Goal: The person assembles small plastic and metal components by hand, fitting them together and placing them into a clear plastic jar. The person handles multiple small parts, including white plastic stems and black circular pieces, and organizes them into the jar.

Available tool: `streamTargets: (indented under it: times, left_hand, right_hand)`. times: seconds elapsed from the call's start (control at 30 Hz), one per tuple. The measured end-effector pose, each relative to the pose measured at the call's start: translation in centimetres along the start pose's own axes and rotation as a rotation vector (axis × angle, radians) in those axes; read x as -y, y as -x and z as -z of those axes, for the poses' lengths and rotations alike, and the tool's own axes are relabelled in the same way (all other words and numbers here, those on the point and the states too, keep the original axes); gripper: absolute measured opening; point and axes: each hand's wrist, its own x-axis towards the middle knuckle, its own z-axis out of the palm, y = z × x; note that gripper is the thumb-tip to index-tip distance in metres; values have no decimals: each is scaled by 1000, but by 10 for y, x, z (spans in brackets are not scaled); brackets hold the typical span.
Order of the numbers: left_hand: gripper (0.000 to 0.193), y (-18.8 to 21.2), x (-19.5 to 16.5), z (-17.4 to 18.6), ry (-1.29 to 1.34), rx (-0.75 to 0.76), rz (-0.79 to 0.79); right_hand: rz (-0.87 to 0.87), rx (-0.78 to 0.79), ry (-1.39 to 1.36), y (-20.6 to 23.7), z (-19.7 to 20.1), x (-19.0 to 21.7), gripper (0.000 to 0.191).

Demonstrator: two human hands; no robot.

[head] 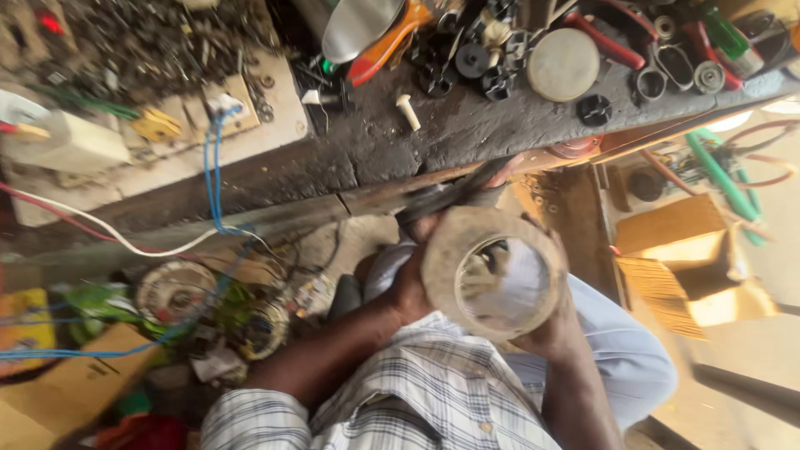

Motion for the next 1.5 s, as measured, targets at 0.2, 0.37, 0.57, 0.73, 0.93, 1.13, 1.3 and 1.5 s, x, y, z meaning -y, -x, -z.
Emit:
streamTargets:
  times: [0.2, 0.37, 0.57, 0.73, 0.93, 1.13, 1.3, 1.5]
  left_hand:
    - [71, -14, 16, -36, -333, -93, 130]
    - [54, -42, 10, -62, -871, -259, -105]
    - [38, -20, -45, -104, -1900, -180, -962]
    - [34, -18, -110, -149, -2447, -485, -1123]
    - [38, -38, -127, -175, -2641, -686, -1069]
    - [27, -50, -127, -174, -2664, -816, -865]
    - [25, -55, -131, -169, -2623, -809, -1013]
    - [25, -59, -138, -165, -2358, -879, -801]
  right_hand:
    - [-440, -31, -598, 64, 4, -23, 108]
    - [-167, -104, 45, 41, 35, -38, 110]
    - [-62, -128, 268, 7, 45, -32, 126]
    - [-232, -119, -3, -17, 43, -36, 132]
    - [19, -222, -343, -24, 15, -40, 137]
    - [-24, -187, -146, -6, -2, -48, 142]
    - [-79, -157, -97, -3, -1, -60, 141]
    - [0, -247, -119, 6, 5, -71, 136]
